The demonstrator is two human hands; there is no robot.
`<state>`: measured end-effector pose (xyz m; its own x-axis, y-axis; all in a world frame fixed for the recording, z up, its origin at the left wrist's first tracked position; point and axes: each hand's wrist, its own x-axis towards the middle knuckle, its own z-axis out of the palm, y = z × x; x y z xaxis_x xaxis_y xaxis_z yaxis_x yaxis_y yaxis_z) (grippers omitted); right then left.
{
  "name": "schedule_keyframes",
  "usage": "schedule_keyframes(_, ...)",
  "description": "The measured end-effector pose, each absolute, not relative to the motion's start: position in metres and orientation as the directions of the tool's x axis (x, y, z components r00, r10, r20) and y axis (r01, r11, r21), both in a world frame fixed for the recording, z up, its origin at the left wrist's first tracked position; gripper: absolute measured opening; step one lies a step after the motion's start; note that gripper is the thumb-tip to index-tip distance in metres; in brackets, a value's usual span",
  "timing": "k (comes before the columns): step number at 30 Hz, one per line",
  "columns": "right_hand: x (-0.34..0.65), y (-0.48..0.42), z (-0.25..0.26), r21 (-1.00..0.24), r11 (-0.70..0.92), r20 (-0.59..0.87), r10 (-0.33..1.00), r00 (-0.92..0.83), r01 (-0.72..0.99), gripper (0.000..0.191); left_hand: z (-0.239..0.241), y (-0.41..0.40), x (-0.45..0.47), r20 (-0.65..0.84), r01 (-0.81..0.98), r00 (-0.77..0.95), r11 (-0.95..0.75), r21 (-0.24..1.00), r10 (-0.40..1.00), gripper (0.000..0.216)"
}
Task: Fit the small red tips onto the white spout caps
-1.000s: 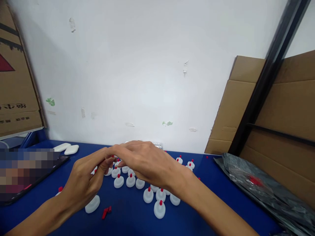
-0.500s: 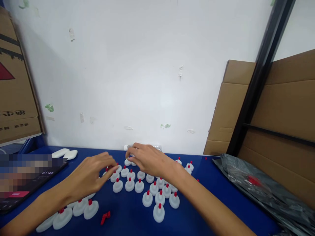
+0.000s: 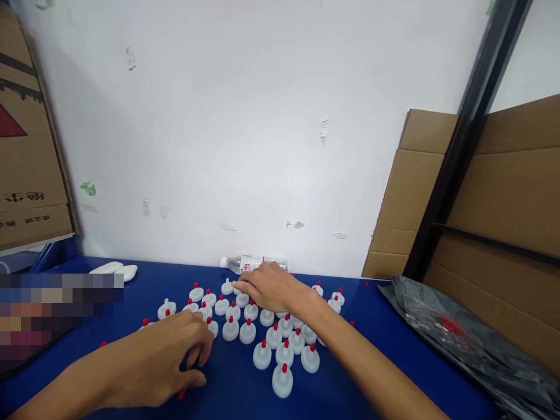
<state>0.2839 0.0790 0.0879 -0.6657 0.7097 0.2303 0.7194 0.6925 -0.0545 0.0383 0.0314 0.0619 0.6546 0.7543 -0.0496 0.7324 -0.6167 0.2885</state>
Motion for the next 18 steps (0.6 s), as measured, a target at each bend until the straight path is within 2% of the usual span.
schedule_keyframes(8, 0.275, 0.085, 0.064, -0.095, 0.703, 0.250, 0.703, -0.666, 0.705, 0.051, 0.055, 0.033, 0.038, -0.092, 0.734, 0.652, -0.597, 0.324, 0.752, 0.003)
schedule_keyframes(14, 0.275, 0.090, 0.054, -0.107, 0.699, 0.238, 0.708, -0.665, 0.707, 0.028, 0.060, 0.032, 0.042, -0.105, 0.744, 0.637, -0.574, 0.341, 0.764, 0.008)
schedule_keyframes(18, 0.277, 0.091, 0.063, -0.114, 0.666, 0.285, 0.733, -0.618, 0.737, 0.029, 0.062, 0.033, 0.044, -0.099, 0.741, 0.638, -0.574, 0.349, 0.764, 0.010)
